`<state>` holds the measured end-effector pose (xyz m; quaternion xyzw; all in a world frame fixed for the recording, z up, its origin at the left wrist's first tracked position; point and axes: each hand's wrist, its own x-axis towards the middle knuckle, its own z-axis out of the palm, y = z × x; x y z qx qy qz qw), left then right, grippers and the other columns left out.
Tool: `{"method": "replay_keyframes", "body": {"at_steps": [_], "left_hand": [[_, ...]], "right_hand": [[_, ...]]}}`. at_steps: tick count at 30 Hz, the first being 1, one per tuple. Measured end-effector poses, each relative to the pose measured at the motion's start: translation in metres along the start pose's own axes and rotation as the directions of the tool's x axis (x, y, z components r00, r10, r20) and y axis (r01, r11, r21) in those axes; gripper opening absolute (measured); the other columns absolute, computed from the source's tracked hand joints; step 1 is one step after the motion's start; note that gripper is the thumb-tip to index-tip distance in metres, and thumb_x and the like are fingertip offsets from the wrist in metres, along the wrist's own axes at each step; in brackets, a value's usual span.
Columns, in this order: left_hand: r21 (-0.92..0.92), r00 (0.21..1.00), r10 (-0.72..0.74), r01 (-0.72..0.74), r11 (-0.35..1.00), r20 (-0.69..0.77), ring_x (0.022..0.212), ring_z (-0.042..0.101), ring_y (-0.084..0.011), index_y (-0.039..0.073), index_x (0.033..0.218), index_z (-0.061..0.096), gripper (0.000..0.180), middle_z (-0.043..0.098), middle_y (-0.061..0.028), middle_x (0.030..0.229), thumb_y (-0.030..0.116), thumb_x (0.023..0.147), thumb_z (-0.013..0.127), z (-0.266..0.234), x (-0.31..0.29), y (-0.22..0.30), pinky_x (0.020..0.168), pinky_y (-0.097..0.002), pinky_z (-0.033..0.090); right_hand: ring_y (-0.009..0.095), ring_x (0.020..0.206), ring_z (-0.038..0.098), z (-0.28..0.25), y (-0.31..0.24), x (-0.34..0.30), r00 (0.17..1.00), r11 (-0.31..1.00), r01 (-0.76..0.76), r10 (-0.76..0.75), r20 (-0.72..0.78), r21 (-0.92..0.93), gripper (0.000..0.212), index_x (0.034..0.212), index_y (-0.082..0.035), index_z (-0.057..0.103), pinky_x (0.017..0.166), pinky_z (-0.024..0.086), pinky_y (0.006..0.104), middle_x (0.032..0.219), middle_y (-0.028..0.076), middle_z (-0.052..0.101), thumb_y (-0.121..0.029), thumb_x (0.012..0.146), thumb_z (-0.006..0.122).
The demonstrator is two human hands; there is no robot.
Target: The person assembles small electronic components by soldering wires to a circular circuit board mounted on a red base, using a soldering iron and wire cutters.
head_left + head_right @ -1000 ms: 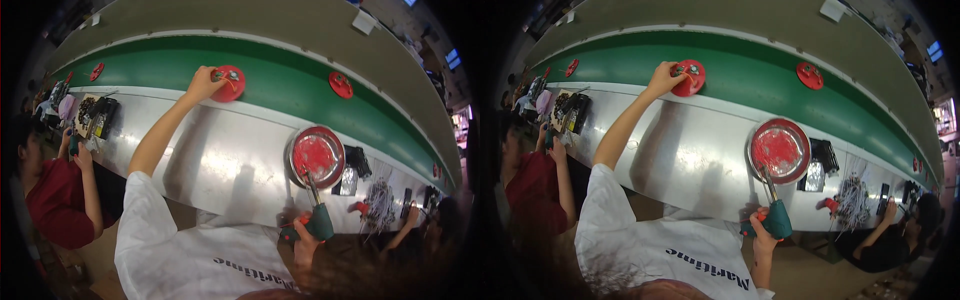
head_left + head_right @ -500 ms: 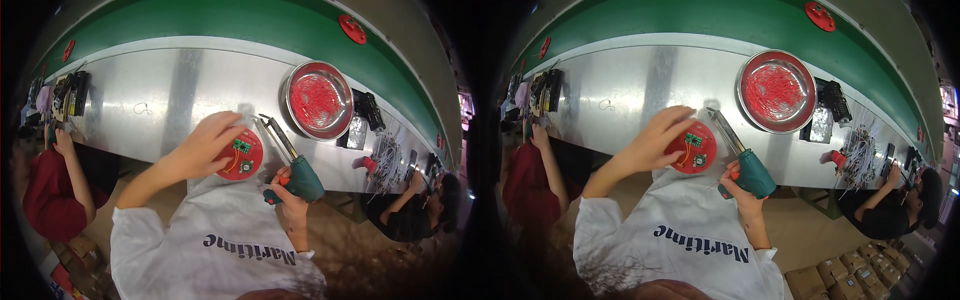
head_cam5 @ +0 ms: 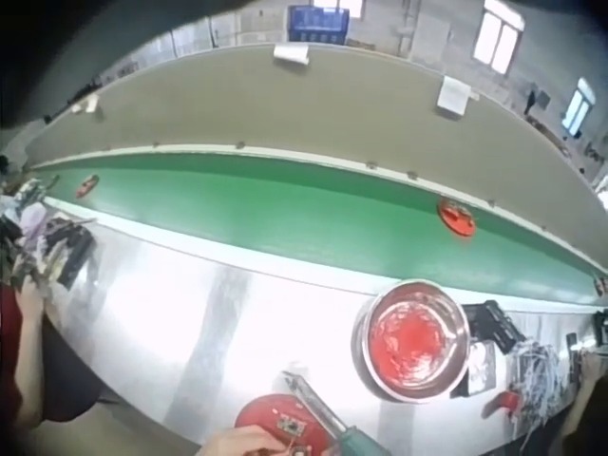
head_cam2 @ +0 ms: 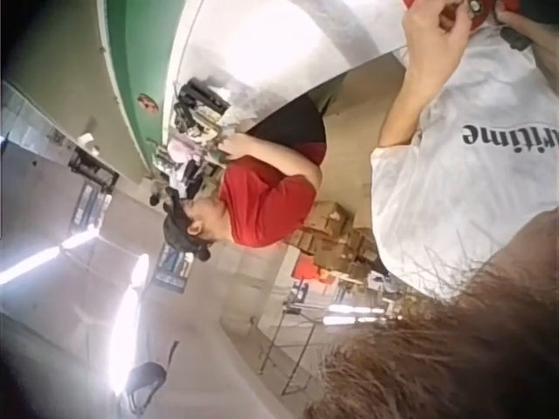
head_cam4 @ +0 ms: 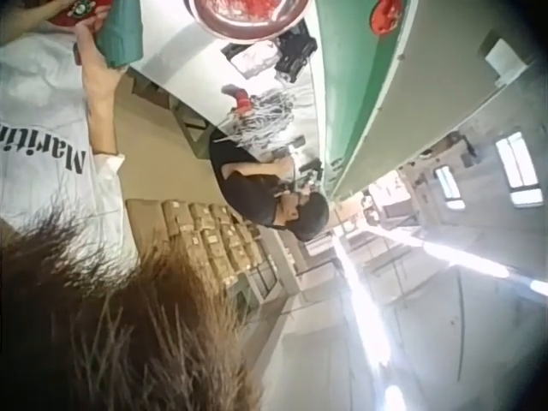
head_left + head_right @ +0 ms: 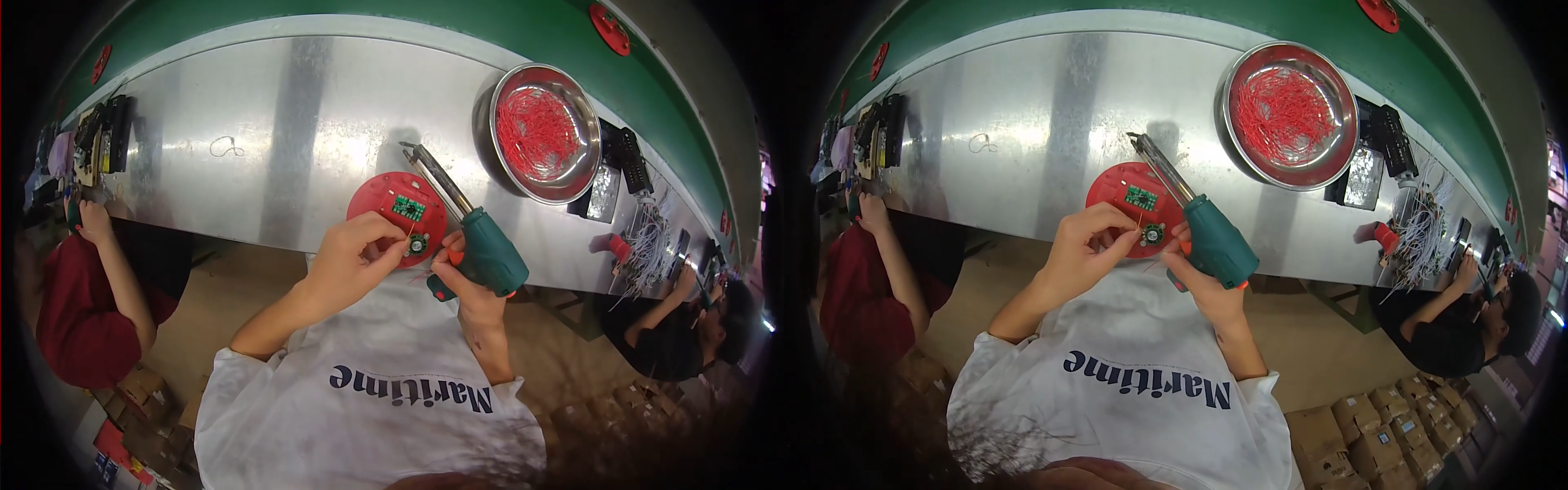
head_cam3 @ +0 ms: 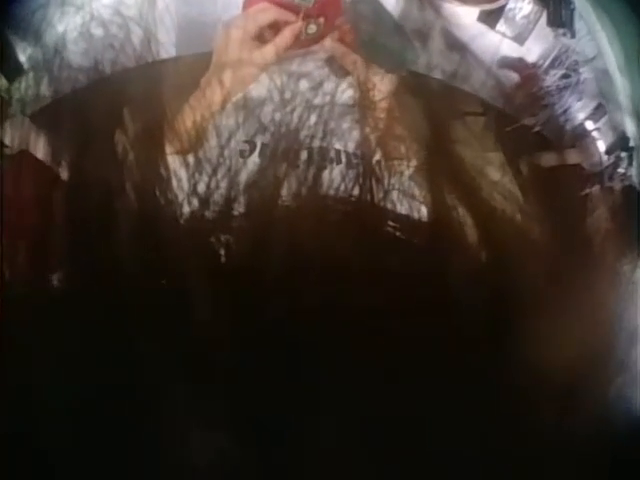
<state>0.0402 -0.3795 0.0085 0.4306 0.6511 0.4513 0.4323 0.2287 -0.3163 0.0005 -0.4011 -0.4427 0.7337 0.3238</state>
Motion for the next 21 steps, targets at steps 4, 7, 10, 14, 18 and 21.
{"method": "replay_keyframes", "body": {"at_steps": [4,7,10,14,18,21], "left_hand": [[-0.158,0.966,-0.199,0.225,0.961,0.165,0.060,0.056,-0.0038,-0.001,0.094,0.068,0.008,0.067,-0.0045,0.079,0.001,0.087,0.068,-0.005,-0.005,0.003,0.053,-0.0182,0.043],[-0.141,0.975,-0.121,0.148,0.979,0.186,0.061,0.059,-0.0058,-0.001,0.097,0.068,0.010,0.068,-0.0050,0.082,0.003,0.088,0.067,-0.004,-0.008,0.002,0.054,-0.0209,0.045],[-0.120,0.981,-0.037,0.061,0.991,0.190,0.061,0.060,-0.0074,-0.001,0.099,0.069,0.011,0.068,-0.0058,0.080,0.002,0.088,0.067,-0.004,-0.008,0.002,0.054,-0.0217,0.045],[-0.084,0.975,0.012,0.007,0.996,0.220,0.062,0.061,-0.0088,0.000,0.099,0.069,0.012,0.069,-0.0073,0.080,0.001,0.087,0.067,-0.004,-0.007,0.002,0.054,-0.0225,0.046],[-0.114,0.977,0.038,-0.014,0.993,0.210,0.061,0.061,-0.0111,-0.001,0.099,0.068,0.015,0.069,-0.0084,0.081,0.001,0.085,0.070,0.003,-0.008,0.002,0.053,-0.0237,0.047],[-0.139,0.987,0.019,0.004,0.990,0.162,0.059,0.062,-0.0122,-0.001,0.099,0.068,0.017,0.069,-0.0087,0.081,0.002,0.083,0.071,0.011,-0.011,0.003,0.051,-0.0247,0.047]], "right_hand": [[0.009,0.079,0.060,0.007,-0.008,0.004,0.999,0.997,-0.037,0.037,0.001,-0.073,0.033,0.110,-0.001,0.058,0.057,0.048,0.0214,0.099,0.007,0.062,0.010,0.081,0.070],[0.008,0.076,0.060,0.011,-0.005,0.006,0.997,0.995,-0.080,0.080,-0.005,-0.054,0.033,0.111,-0.001,0.058,0.055,0.046,0.0200,0.092,0.005,0.064,0.007,0.082,0.071],[0.007,0.071,0.060,0.015,-0.003,0.009,0.998,0.995,0.054,-0.055,-0.008,-0.088,0.034,0.112,-0.001,0.057,0.052,0.044,0.0193,0.089,0.005,0.064,0.007,0.082,0.071],[0.008,0.069,0.059,0.014,-0.009,0.009,0.999,0.998,-0.036,0.036,0.003,-0.043,0.034,0.112,-0.001,0.056,0.051,0.043,0.0196,0.087,0.006,0.064,0.007,0.083,0.070],[0.009,0.069,0.060,0.013,-0.009,0.010,0.999,0.999,-0.032,0.033,0.014,-0.018,0.033,0.112,-0.001,0.055,0.050,0.042,0.0198,0.088,0.007,0.064,0.008,0.083,0.068],[0.011,0.074,0.061,0.013,-0.006,0.010,1.000,0.999,-0.028,0.028,0.004,0.036,0.030,0.109,-0.001,0.056,0.055,0.046,0.0212,0.090,0.007,0.063,0.008,0.083,0.068]]}}
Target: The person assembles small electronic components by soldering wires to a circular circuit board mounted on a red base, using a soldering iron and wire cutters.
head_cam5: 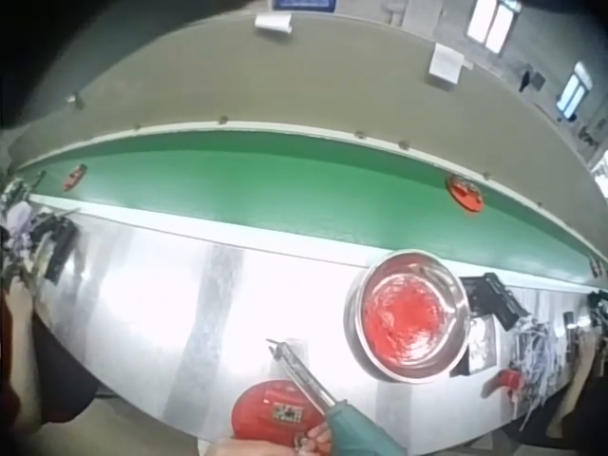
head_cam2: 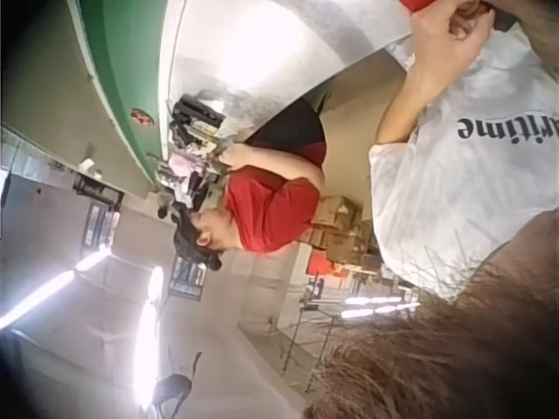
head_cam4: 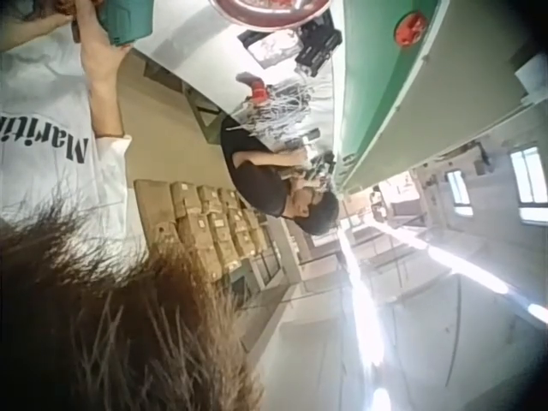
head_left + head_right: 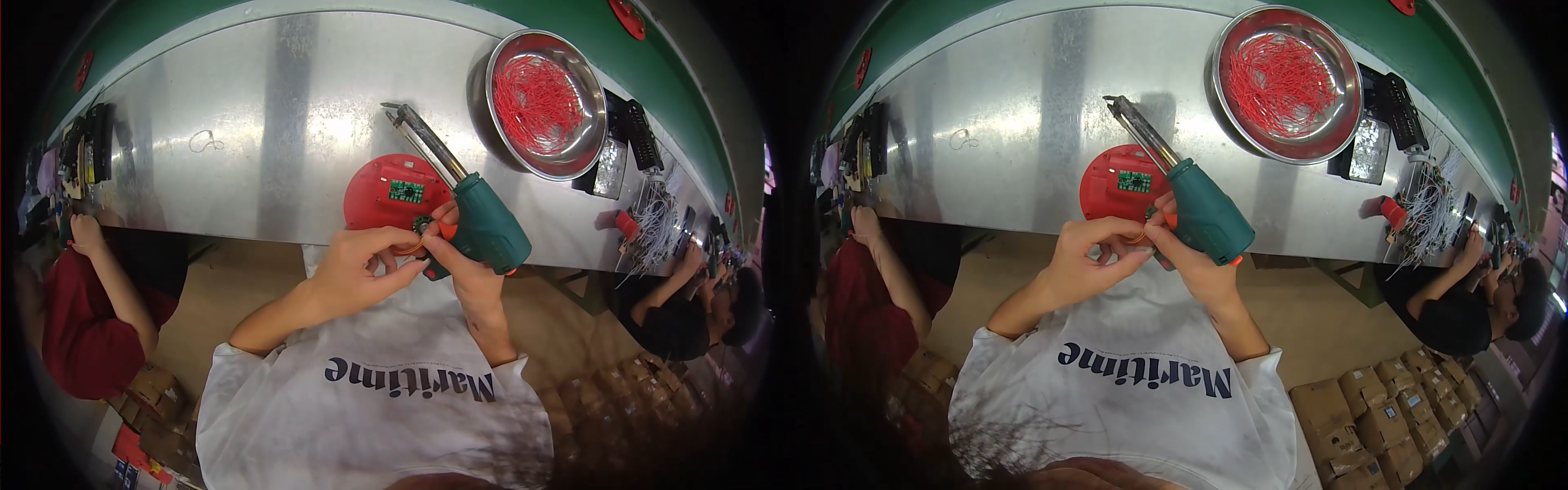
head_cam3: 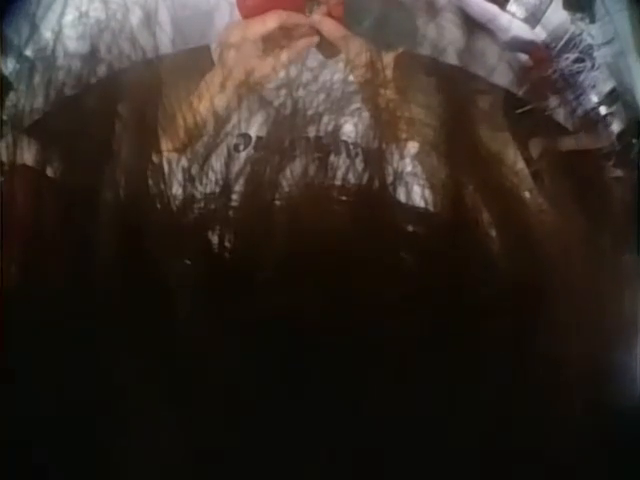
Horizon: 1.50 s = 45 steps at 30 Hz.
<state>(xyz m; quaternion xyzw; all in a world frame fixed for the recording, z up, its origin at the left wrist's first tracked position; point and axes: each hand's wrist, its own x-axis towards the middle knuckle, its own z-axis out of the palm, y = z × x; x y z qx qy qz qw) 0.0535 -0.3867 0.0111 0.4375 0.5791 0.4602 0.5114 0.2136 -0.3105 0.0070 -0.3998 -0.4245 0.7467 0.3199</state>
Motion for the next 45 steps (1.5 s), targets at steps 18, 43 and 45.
{"method": "replay_keyframes", "body": {"at_steps": [18,43,45], "left_hand": [[0.186,0.983,0.149,-0.127,0.974,-0.107,0.056,0.061,-0.0159,-0.002,0.095,0.069,0.012,0.068,-0.0107,0.078,-0.002,0.083,0.069,0.004,0.003,0.000,0.051,-0.0264,0.047],[0.395,0.886,0.278,-0.120,0.911,-0.372,0.102,0.054,-0.0252,0.005,0.083,0.073,0.013,0.058,-0.0136,0.128,-0.004,0.073,0.073,0.003,0.018,-0.021,0.079,-0.0321,0.047],[0.386,0.890,0.267,-0.114,0.915,-0.370,0.103,0.054,-0.0263,0.004,0.081,0.072,0.011,0.057,-0.0140,0.129,-0.003,0.072,0.073,0.004,0.020,-0.021,0.082,-0.0336,0.047]], "right_hand": [[0.014,0.083,0.060,-0.001,0.008,0.002,0.992,0.976,-0.107,0.118,-0.049,0.192,0.026,0.105,-0.002,0.056,0.072,0.047,0.0274,0.110,0.010,0.056,0.007,0.082,0.064],[0.021,0.083,0.061,-0.046,-0.005,-0.028,0.996,0.994,-0.079,0.081,-0.032,0.072,0.027,0.103,-0.001,0.055,0.065,0.047,0.0289,0.109,0.014,0.056,-0.004,0.081,0.070],[0.020,0.078,0.064,-0.055,-0.006,-0.036,0.995,0.981,-0.063,0.047,-0.090,-0.183,0.021,0.097,0.002,0.064,0.067,0.050,0.0293,0.094,0.012,0.064,0.003,0.077,0.070]]}}
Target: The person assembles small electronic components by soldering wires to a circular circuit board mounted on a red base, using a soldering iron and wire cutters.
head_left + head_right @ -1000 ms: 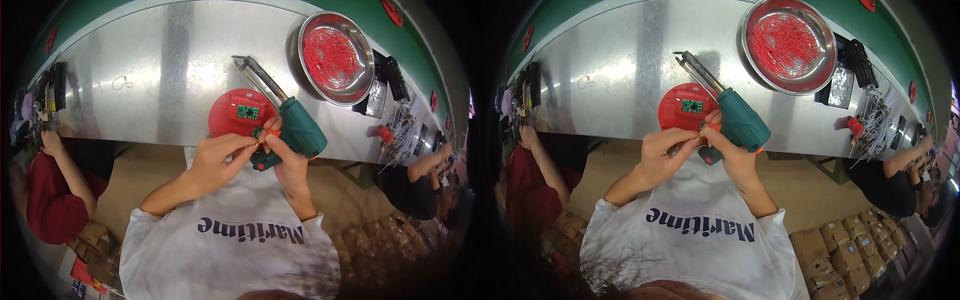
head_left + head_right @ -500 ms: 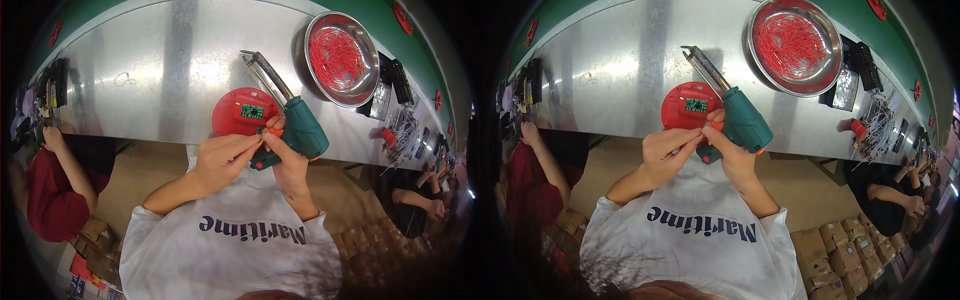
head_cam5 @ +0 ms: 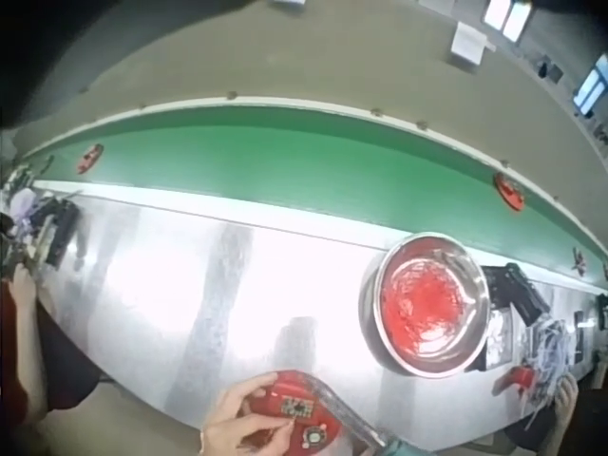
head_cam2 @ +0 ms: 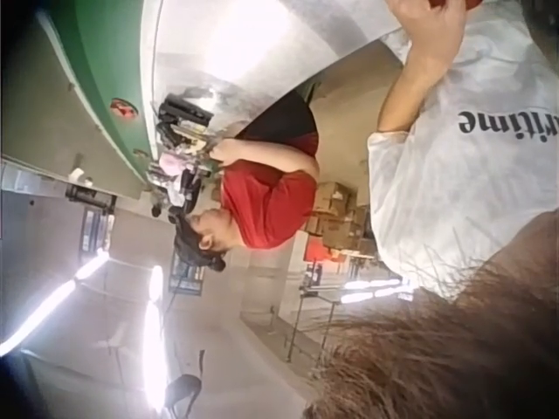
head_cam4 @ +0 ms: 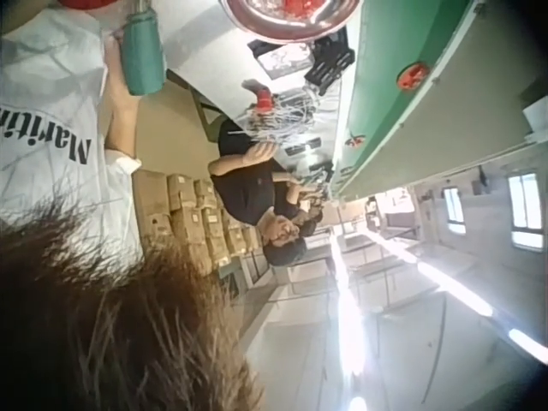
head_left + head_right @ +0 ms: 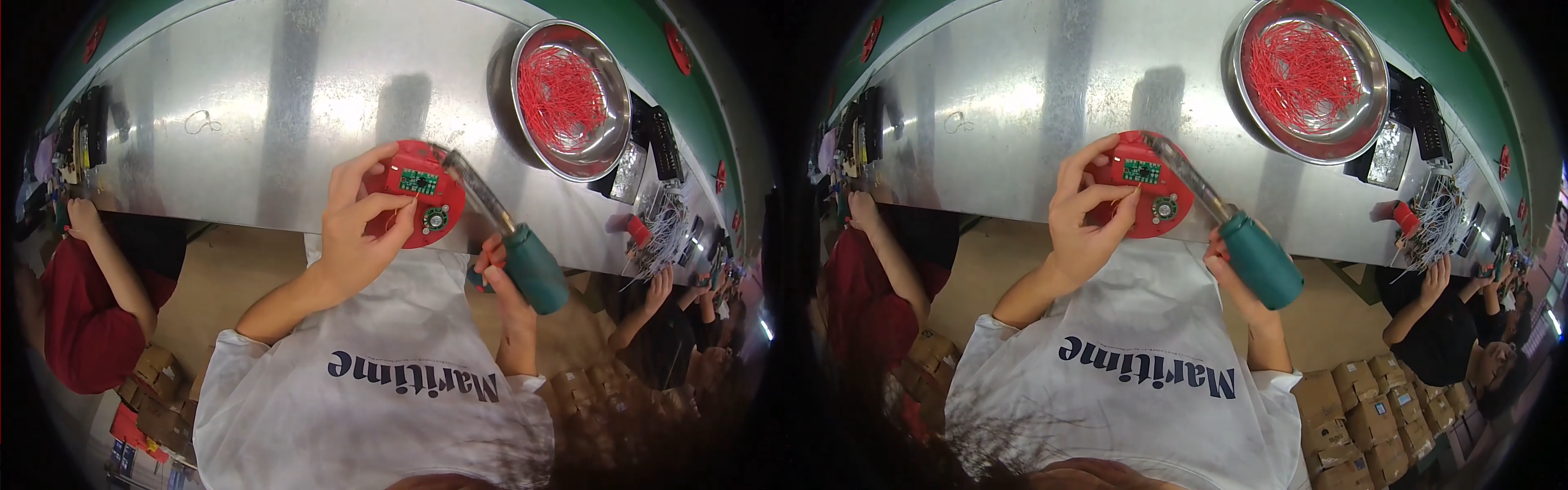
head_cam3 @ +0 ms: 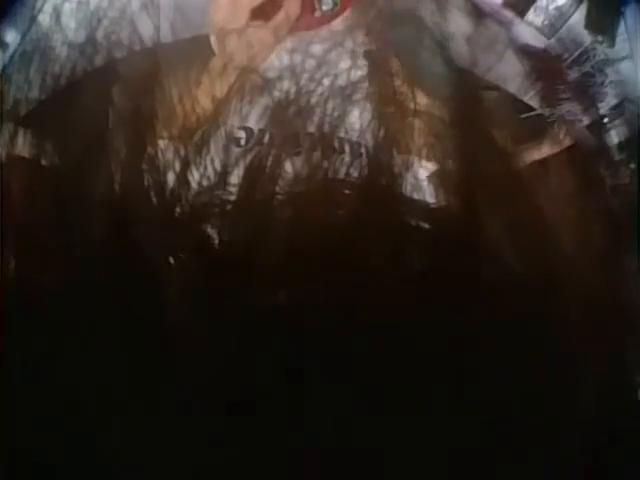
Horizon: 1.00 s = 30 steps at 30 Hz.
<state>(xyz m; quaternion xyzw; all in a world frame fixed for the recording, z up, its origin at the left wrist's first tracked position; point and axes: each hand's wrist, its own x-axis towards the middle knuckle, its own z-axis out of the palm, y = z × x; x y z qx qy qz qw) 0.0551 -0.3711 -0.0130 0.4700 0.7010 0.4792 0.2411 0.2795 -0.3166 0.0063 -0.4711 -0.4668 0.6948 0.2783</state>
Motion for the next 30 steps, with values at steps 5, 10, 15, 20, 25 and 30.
{"method": "replay_keyframes", "body": {"at_steps": [5,10,15,20,25,30], "left_hand": [[-0.003,0.999,-0.040,0.040,0.999,0.018,0.107,0.054,-0.0283,0.003,0.077,0.070,0.010,0.058,-0.0143,0.130,-0.002,0.070,0.073,0.001,0.001,0.002,0.091,-0.0366,0.046],[-0.032,0.998,-0.068,0.068,0.997,0.002,0.105,0.053,-0.0277,0.003,0.075,0.068,0.009,0.058,-0.0132,0.129,-0.002,0.069,0.073,0.003,0.001,0.003,0.091,-0.0374,0.045],[-0.031,0.997,-0.072,0.072,0.997,0.007,0.104,0.053,-0.0274,0.003,0.075,0.068,0.010,0.058,-0.0126,0.129,-0.002,0.068,0.072,0.003,0.002,0.003,0.090,-0.0372,0.045],[-0.047,0.997,-0.072,0.072,0.996,0.002,0.104,0.052,-0.0275,0.003,0.075,0.067,0.010,0.058,-0.0120,0.129,-0.001,0.067,0.072,0.003,0.002,0.003,0.090,-0.0372,0.045],[-0.016,0.998,-0.054,0.054,0.998,0.023,0.103,0.053,-0.0216,0.002,0.077,0.068,0.007,0.058,-0.0129,0.129,-0.002,0.072,0.072,0.002,0.004,0.003,0.085,-0.0317,0.045],[-0.026,0.996,-0.084,0.084,0.996,0.028,0.103,0.052,-0.0236,0.003,0.075,0.068,0.008,0.058,-0.0115,0.129,-0.001,0.069,0.072,0.003,0.004,0.004,0.087,-0.0343,0.045]], "right_hand": [[0.020,0.070,0.062,-0.014,-0.004,-0.005,0.992,0.958,0.115,-0.098,0.076,-0.264,0.019,0.086,0.002,0.066,0.064,0.050,0.0296,0.084,0.011,0.065,0.004,0.068,0.072],[0.021,0.065,0.061,-0.020,-0.002,-0.009,0.993,0.938,0.115,-0.094,0.077,-0.328,0.020,0.083,0.000,0.066,0.060,0.049,0.0295,0.079,0.011,0.064,0.003,0.064,0.072],[0.022,0.063,0.061,-0.023,-0.001,-0.009,0.998,0.947,0.042,-0.027,0.051,-0.318,0.017,0.079,0.000,0.065,0.059,0.048,0.0305,0.074,0.010,0.063,0.002,0.063,0.070],[0.024,0.060,0.058,-0.022,-0.002,-0.009,0.998,0.939,0.057,-0.044,0.045,-0.340,0.018,0.078,0.000,0.065,0.056,0.046,0.0317,0.070,0.010,0.061,0.003,0.061,0.071],[0.011,0.055,0.055,-0.024,-0.007,-0.002,0.961,0.820,0.273,-0.205,0.188,-0.503,0.015,0.084,0.000,0.063,0.052,0.044,0.0240,0.069,0.005,0.061,-0.007,0.073,0.071],[0.022,0.055,0.053,-0.013,-0.022,0.000,0.875,0.616,0.482,-0.379,0.301,-0.624,0.014,0.077,-0.002,0.064,0.051,0.040,0.0305,0.068,0.009,0.055,-0.007,0.068,0.073]]}}
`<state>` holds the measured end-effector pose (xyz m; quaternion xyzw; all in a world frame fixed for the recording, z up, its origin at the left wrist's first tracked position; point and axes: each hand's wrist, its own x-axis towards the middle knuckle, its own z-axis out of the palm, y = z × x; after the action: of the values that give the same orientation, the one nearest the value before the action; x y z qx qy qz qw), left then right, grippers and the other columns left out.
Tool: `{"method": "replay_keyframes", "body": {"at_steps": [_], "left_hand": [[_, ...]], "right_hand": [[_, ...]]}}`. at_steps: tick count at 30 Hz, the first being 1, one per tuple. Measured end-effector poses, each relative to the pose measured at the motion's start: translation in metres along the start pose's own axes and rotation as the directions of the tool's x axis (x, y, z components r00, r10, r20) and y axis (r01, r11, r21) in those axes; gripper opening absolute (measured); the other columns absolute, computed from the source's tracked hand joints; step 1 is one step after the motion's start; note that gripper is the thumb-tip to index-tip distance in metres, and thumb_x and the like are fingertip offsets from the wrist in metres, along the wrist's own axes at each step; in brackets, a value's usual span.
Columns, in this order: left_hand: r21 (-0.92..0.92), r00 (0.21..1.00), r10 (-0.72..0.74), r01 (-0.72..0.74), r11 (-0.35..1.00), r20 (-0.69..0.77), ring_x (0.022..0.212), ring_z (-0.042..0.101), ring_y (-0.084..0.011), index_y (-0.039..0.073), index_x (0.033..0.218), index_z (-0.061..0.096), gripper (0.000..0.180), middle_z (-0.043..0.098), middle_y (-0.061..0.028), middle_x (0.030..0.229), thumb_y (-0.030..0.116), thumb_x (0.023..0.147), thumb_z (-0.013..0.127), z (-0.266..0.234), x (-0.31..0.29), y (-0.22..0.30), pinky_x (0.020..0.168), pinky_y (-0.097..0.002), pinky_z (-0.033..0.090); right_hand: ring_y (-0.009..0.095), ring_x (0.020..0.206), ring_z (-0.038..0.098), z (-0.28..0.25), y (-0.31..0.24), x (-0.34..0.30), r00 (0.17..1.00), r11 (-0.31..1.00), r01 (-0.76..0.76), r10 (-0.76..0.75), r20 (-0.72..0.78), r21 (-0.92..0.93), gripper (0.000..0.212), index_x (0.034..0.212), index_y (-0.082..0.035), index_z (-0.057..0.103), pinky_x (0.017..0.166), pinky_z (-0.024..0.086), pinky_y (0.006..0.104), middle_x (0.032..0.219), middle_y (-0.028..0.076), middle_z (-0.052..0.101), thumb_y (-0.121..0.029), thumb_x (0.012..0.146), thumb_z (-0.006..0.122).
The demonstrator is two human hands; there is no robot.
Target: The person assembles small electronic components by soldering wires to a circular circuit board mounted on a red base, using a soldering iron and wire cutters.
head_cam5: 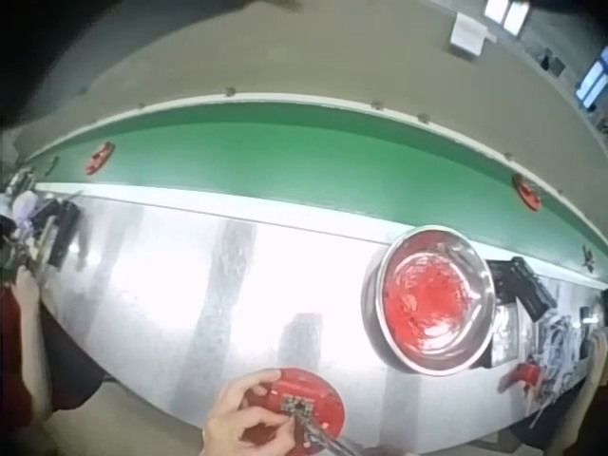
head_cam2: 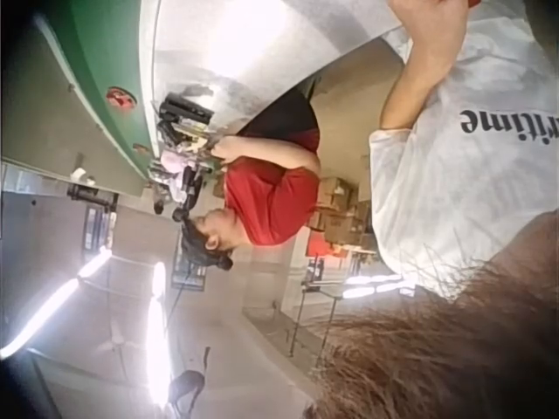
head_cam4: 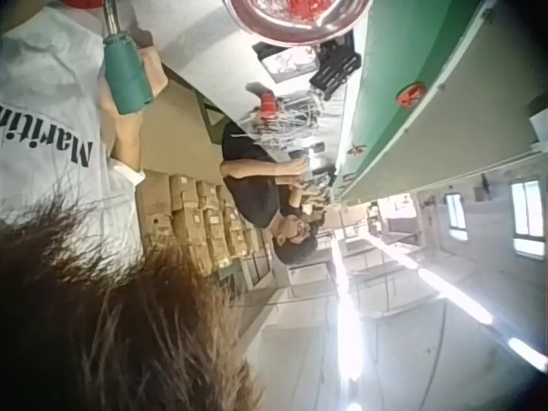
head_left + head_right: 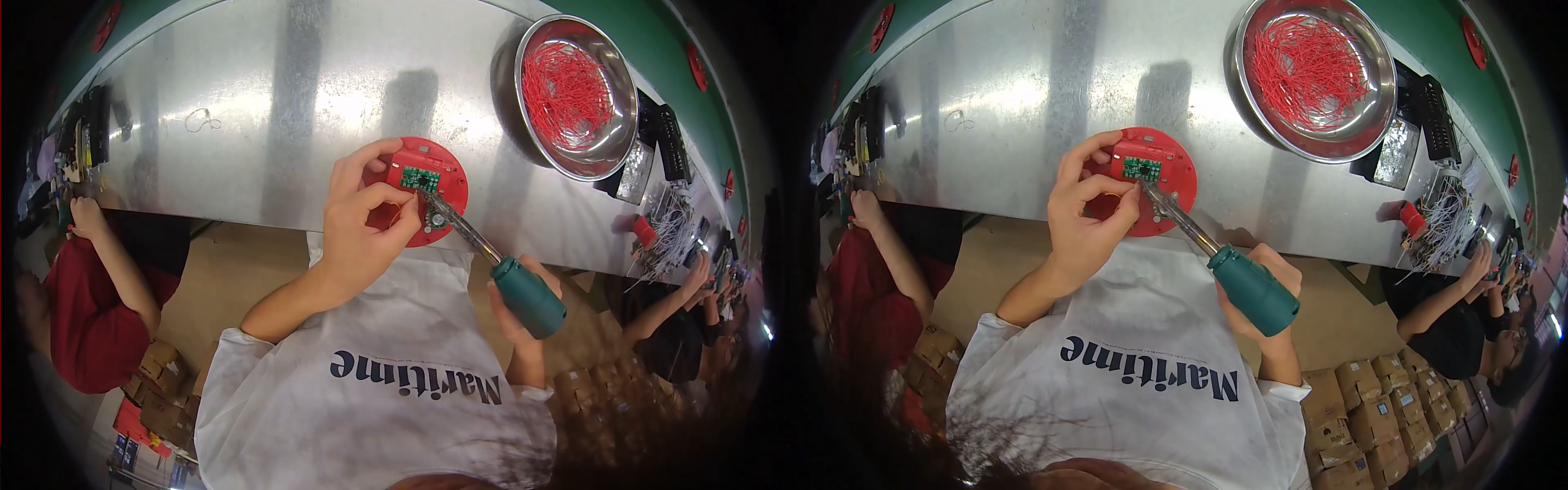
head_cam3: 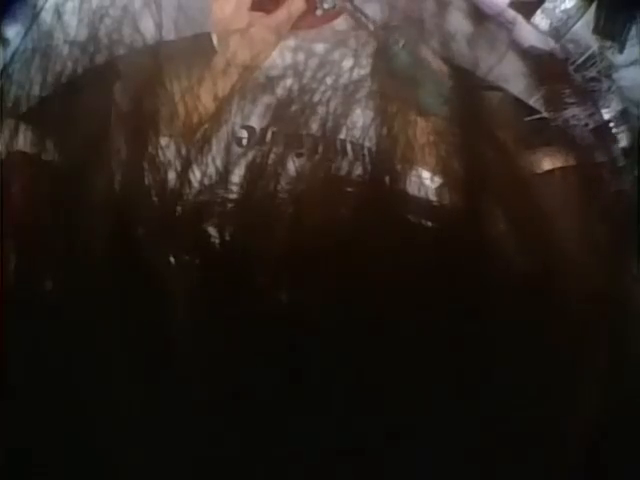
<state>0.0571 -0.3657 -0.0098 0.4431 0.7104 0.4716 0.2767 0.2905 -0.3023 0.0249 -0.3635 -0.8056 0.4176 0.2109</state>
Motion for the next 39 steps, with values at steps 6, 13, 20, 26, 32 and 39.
{"method": "replay_keyframes", "body": {"at_steps": [6,13,20,26,32,39], "left_hand": [[-0.014,1.000,-0.023,0.023,1.000,0.006,0.102,0.052,-0.0254,0.003,0.073,0.066,0.009,0.057,-0.0099,0.127,0.000,0.067,0.072,-0.001,0.001,0.000,0.089,-0.0365,0.045],[-0.001,0.999,-0.024,0.024,1.000,0.028,0.102,0.052,-0.0196,0.002,0.076,0.068,0.005,0.057,-0.0098,0.128,0.000,0.073,0.072,-0.004,0.003,0.003,0.088,-0.0320,0.044],[0.001,0.997,-0.046,0.046,0.999,0.054,0.102,0.052,-0.0193,0.003,0.075,0.068,0.005,0.057,-0.0092,0.127,0.000,0.074,0.072,-0.004,0.002,0.003,0.088,-0.0319,0.044],[0.040,0.995,-0.044,0.041,0.998,0.093,0.100,0.052,-0.0192,0.002,0.076,0.069,0.005,0.056,-0.0093,0.128,0.000,0.074,0.072,-0.010,0.006,0.009,0.087,-0.0323,0.045],[0.047,0.975,0.001,-0.012,0.999,0.221,0.099,0.054,-0.0252,0.002,0.086,0.066,0.013,0.056,-0.0121,0.128,0.002,0.074,0.071,-0.026,0.020,0.004,0.087,-0.0365,0.048],[0.134,0.843,0.082,-0.180,0.975,0.531,0.096,0.060,-0.0317,0.003,0.118,0.056,0.042,0.054,-0.0161,0.122,0.007,0.079,0.070,-0.055,0.062,0.017,0.083,-0.0385,0.050]], "right_hand": [[0.021,0.055,0.052,0.000,-0.009,0.004,1.000,1.000,0.009,-0.009,-0.023,0.022,0.013,0.077,-0.001,0.062,0.052,0.041,0.0301,0.068,0.007,0.055,-0.003,0.068,0.071],[0.020,0.073,0.063,-0.012,0.018,-0.031,0.909,0.706,-0.346,0.415,0.034,0.618,0.021,0.092,0.005,0.065,0.062,0.052,0.0323,0.091,0.015,0.065,-0.004,0.073,0.069],[0.023,0.073,0.059,0.000,0.048,-0.044,0.923,0.559,-0.211,0.384,-0.026,0.802,0.028,0.103,0.005,0.059,0.065,0.049,0.0349,0.106,0.020,0.060,-0.007,0.078,0.061],[0.023,0.068,0.056,0.005,0.042,-0.037,0.879,0.545,-0.253,0.475,-0.045,0.799,0.032,0.098,0.005,0.053,0.060,0.048,0.0326,0.093,0.020,0.054,-0.016,0.076,0.061],[0.024,0.068,0.056,0.009,0.047,-0.036,0.879,0.546,-0.217,0.470,-0.081,0.809,0.033,0.099,0.006,0.053,0.059,0.048,0.0326,0.091,0.019,0.053,-0.017,0.076,0.060],[0.021,0.070,0.054,0.012,0.040,-0.038,0.849,0.489,-0.228,0.524,-0.074,0.842,0.028,0.098,0.003,0.054,0.060,0.048,0.0305,0.095,0.016,0.052,-0.019,0.081,0.060]]}}
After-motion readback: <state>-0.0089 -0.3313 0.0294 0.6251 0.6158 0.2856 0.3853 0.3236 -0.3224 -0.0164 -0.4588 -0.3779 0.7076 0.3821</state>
